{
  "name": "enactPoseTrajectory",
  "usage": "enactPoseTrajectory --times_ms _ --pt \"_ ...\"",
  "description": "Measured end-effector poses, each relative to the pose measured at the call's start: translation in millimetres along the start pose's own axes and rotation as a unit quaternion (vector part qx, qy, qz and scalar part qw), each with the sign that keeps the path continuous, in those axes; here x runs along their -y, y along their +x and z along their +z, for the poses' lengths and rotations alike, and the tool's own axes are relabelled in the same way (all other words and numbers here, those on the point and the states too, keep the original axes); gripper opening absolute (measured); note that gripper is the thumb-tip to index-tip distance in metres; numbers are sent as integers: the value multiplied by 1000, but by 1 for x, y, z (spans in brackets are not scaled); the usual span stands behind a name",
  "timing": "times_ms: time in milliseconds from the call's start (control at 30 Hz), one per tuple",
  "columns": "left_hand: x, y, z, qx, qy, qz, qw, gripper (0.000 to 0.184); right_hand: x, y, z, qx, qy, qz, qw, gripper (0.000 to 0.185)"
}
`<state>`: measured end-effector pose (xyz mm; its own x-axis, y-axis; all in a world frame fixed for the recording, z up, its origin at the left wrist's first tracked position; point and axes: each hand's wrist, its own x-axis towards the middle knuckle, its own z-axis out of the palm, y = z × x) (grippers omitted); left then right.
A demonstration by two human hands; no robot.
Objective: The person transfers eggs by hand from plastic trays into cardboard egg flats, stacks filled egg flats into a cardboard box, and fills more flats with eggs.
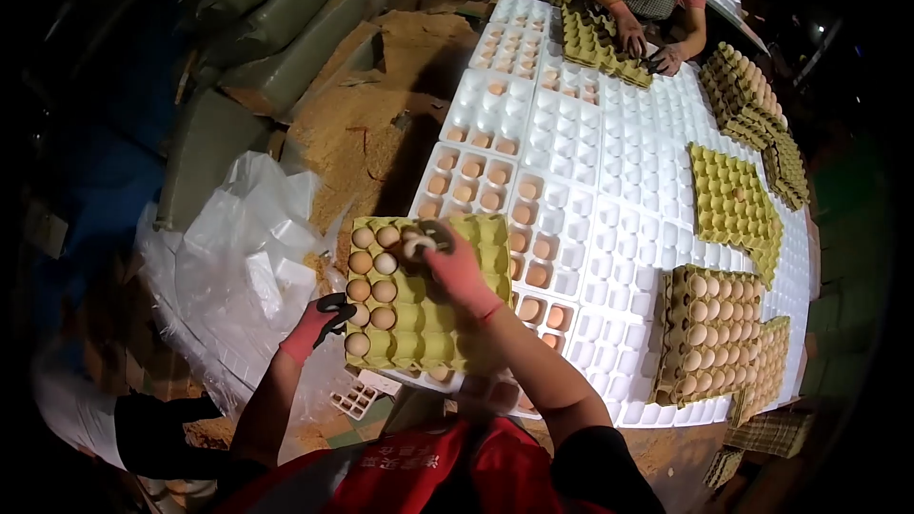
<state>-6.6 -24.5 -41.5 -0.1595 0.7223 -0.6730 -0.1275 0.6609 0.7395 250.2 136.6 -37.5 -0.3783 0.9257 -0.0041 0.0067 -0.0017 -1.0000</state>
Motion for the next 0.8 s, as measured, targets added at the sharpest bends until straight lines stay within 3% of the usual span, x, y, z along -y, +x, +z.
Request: enactPoseTrajectory --times_ms 33,100,133,167,200,267,333,400,433,467,500,533,567,600,633,700,733,767,800 --pt "-4 4 -3 19 59 16 998 39 10 7 -23 -5 172 78 982 44" --pt "-26 -13 6 40 115 36 992 34 28 19 -53 56 127 100 985 44" --pt "-24 -16 15 50 84 45 994 32 37 27 -56 57 33 62 996 45" --pt "-21 -18 23 59 55 57 995 31 34 35 -50 34 -163 -46 985 46" --pt "-15 -22 29 70 25 68 995 30 37 41 -43 80 -329 -83 937 47" --pt "-2 -17 47 90 42 55 994 35 43 50 -30 160 -623 -143 752 49" --pt "8 -17 62 12 128 152 980 38 28 51 -22 149 -657 -162 721 48" --pt "-17 -44 81 -181 371 296 862 38 33 54 -28 151 -678 -195 693 38" --pt "-37 -64 92 -131 385 311 859 40 33 58 -36 152 -670 -213 694 32" --pt "-41 -70 105 -72 471 341 810 43 32 64 -45 153 -519 -120 832 32" --pt "-38 -66 120 -44 541 362 758 45 33 79 -60 145 -344 -31 927 32" --pt "-33 -63 132 -20 607 377 699 48 38 95 -74 135 -151 58 978 32" --pt "-29 -54 140 11 662 357 659 45 46 119 -90 106 -12 172 979 37" --pt "-26 -41 145 41 713 336 614 42 24 142 -104 41 217 185 958 43" --pt "-22 -32 148 1 730 399 556 19 0 173 -119 45 213 83 973 45" --pt "-26 -28 152 10 733 386 560 20 -2 220 -148 -45 165 160 972 43" --pt "-30 -28 152 14 736 379 560 20 -14 241 -155 -74 -31 142 987 43" --pt "-32 -31 152 35 737 352 576 23 -27 260 -157 -101 -226 120 962 42" --pt "-26 -30 150 40 730 337 593 27 -38 273 -159 -126 -409 95 899 42"
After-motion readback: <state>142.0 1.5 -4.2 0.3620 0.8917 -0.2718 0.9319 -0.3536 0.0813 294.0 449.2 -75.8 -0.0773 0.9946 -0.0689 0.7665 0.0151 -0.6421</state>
